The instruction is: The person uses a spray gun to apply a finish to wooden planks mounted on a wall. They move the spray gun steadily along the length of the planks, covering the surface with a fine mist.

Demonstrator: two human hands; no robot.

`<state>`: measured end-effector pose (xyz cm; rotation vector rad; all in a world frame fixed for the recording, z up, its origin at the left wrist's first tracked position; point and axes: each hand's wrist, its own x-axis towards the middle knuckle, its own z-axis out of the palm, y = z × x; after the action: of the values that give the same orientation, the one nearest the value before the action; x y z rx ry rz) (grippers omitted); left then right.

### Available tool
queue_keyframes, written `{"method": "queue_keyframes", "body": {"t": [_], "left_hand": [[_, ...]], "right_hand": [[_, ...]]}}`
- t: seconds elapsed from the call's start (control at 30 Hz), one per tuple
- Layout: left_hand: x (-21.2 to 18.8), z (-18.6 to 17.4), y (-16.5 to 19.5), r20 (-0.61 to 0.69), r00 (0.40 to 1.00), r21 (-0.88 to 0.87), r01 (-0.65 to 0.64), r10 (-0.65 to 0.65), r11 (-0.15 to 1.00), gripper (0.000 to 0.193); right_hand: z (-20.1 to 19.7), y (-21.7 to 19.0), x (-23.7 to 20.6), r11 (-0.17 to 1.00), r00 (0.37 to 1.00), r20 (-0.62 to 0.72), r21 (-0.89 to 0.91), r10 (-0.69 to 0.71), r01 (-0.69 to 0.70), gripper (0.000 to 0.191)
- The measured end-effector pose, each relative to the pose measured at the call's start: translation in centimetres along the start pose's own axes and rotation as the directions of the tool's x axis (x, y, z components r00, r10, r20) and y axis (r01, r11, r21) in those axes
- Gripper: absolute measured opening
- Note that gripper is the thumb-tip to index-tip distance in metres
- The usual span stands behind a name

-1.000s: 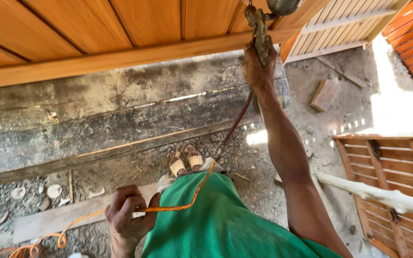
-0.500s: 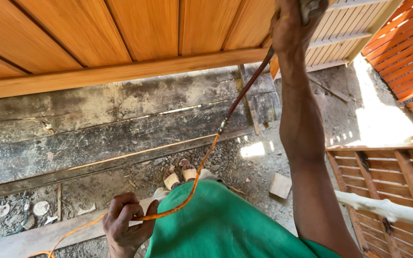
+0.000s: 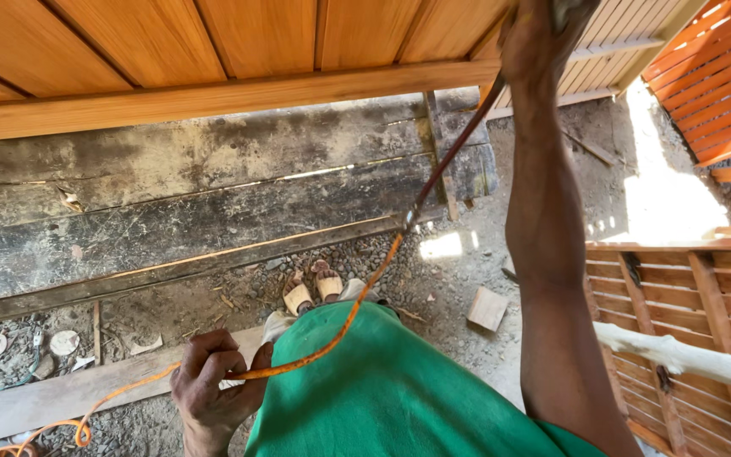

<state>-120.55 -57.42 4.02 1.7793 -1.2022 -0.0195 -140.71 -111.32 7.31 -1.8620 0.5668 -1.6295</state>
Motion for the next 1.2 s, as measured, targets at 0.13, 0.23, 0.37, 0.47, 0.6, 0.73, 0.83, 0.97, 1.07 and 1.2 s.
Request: {"method": "queue_keyframes", "body": {"t": [0.13,0.23,0.37,0.47,0.6,0.73,0.83,0.97,1.07,1.2], "left_hand": [[0.3,0.2,-0.2,0.055,0.998,-0.023,0.002,-0.001,1.000,0.040],[0.3,0.3,-0.3,0.054,0.999,-0.009,-0.009,0.009,1.000,0.039],[-0.1,0.4,-0.3,0.080,0.996,0.024,0.026,-0.028,0.999,0.038],[-0.1,0.7,-0.2,0.086,0.995,0.046,0.056,-0.060,0.997,0.038],[0.1,0.7,-0.1,0.102,0.992,0.064,0.061,-0.068,0.996,0.038],[0.3,0.7,0.1,0.110,0.991,0.061,0.068,-0.075,0.996,0.037],[0.3,0.8,0.2,0.110,0.991,0.061,0.066,-0.072,0.996,0.037],[0.5,0.9,0.0,0.111,0.993,0.047,0.042,-0.047,0.998,0.038],[0.6,0.7,-0.3,0.095,0.995,0.058,0.024,-0.030,0.998,0.038],[0.4,0.5,-0.6,0.085,0.996,0.014,0.020,-0.021,1.000,0.038]], "right_hand": [[1.2,2.0,-4.8,0.997,0.996,0.039,-0.005,0.082,-0.082,0.010],[1.6,3.9,-7.6,0.980,0.979,0.042,-0.002,0.199,-0.199,0.008],[2.4,5.7,-11.9,0.969,0.970,0.058,-0.093,0.236,-0.230,0.011],[3.3,6.8,-14.2,0.935,0.939,0.049,-0.123,0.339,-0.331,0.013],[4.2,9.0,-16.8,0.816,0.838,0.019,-0.242,0.545,-0.525,0.021],[4.9,12.9,-19.4,0.792,0.843,-0.011,-0.338,0.537,-0.509,0.027],[5.5,15.6,-22.1,0.798,0.854,-0.001,-0.355,0.521,-0.487,0.036],[5.4,16.3,-22.6,0.777,0.881,-0.009,-0.468,0.472,-0.421,0.047],[4.3,15.3,-21.3,0.719,0.781,-0.015,-0.378,0.625,-0.583,0.039],[2.8,11.8,-17.6,0.832,0.862,-0.017,-0.252,0.506,-0.493,0.025]]}}
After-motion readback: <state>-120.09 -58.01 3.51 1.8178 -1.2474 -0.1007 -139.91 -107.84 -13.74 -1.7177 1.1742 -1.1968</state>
